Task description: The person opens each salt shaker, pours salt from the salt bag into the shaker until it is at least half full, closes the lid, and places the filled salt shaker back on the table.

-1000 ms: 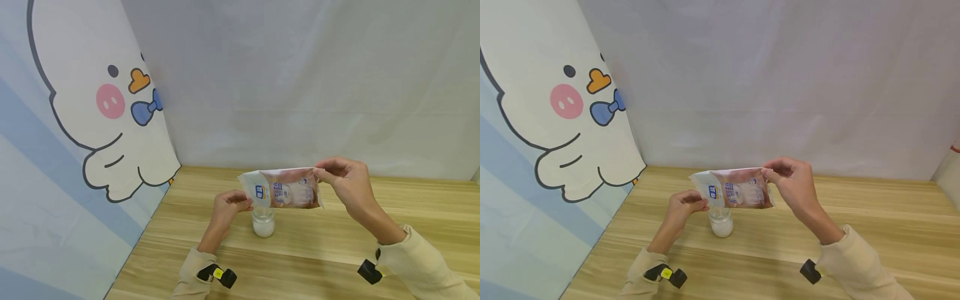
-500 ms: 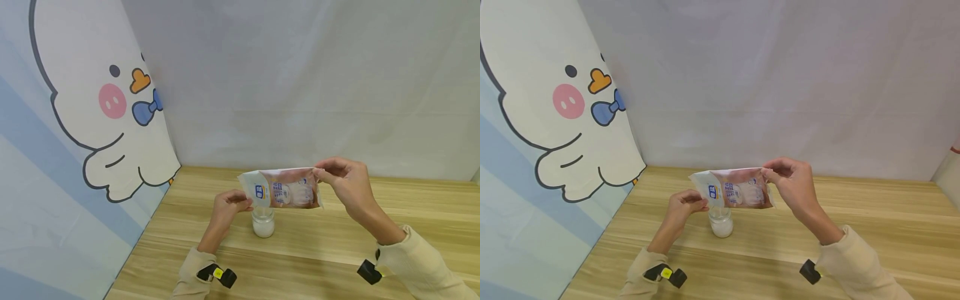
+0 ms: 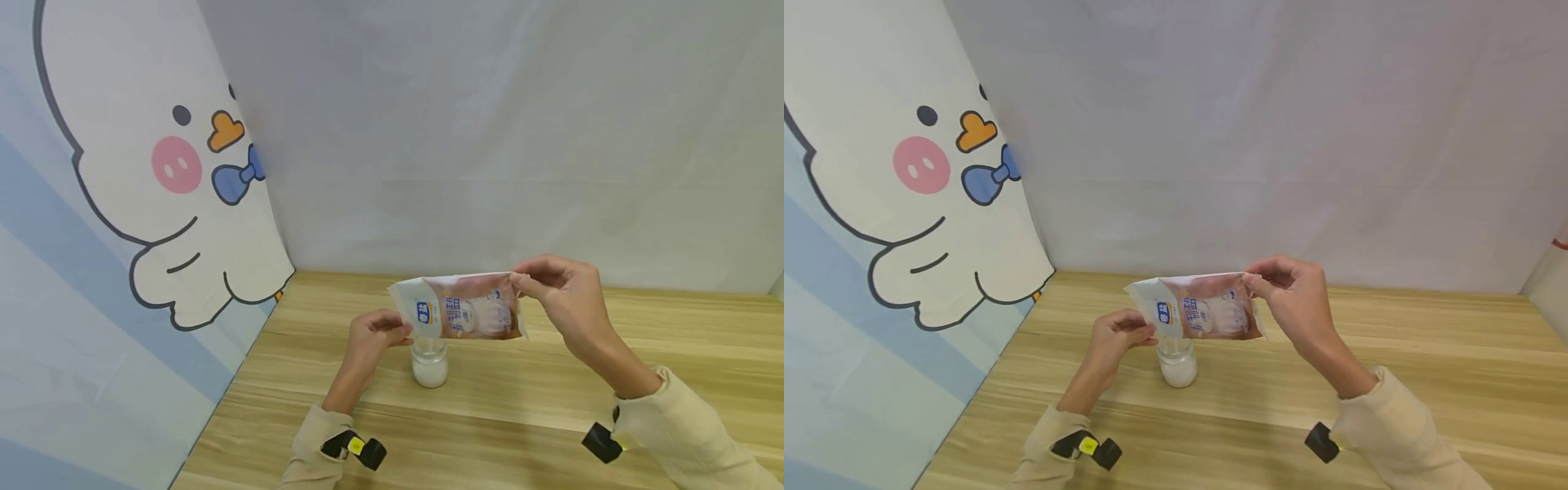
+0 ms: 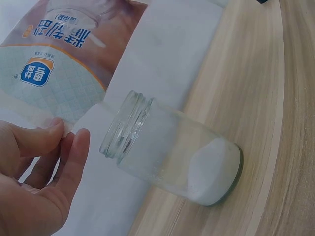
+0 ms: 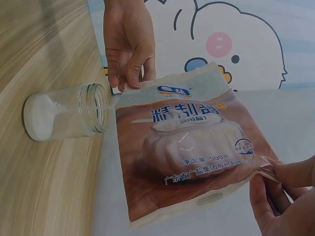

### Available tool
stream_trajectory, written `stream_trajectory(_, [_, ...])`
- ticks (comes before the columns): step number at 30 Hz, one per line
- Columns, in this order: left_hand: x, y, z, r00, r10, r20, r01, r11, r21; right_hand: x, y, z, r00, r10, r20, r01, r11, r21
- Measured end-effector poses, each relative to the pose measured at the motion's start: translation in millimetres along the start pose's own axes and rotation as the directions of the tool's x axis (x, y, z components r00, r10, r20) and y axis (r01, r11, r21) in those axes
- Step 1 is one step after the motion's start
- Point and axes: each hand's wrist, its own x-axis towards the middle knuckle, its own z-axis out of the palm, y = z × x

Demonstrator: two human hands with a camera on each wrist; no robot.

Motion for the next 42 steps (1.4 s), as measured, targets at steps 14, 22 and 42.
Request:
stream_trajectory(14, [1.2, -0.4, 0.2, 1.0, -0.003, 0.016, 0.004, 1.0, -0.003, 2.2, 1.9, -1.9, 1.0, 0.007, 0.007, -0.007, 1.0, 0.003])
stream_trajectory(22, [2.6, -1.2, 0.9, 1.0, 0.0, 0.015, 0.0, 1.0, -0.002, 3.7, 3.7, -2.5, 1.0, -0.002, 0.011, 0.002, 1.0, 0.01])
stream_trajectory(42, [3.2, -0.5, 4.5, 1.0, 0.006, 0.003, -0.006, 1.0, 0.016, 6.7, 5.1, -4.3, 1.0, -0.006, 0.012, 0.006, 1.0, 0.027])
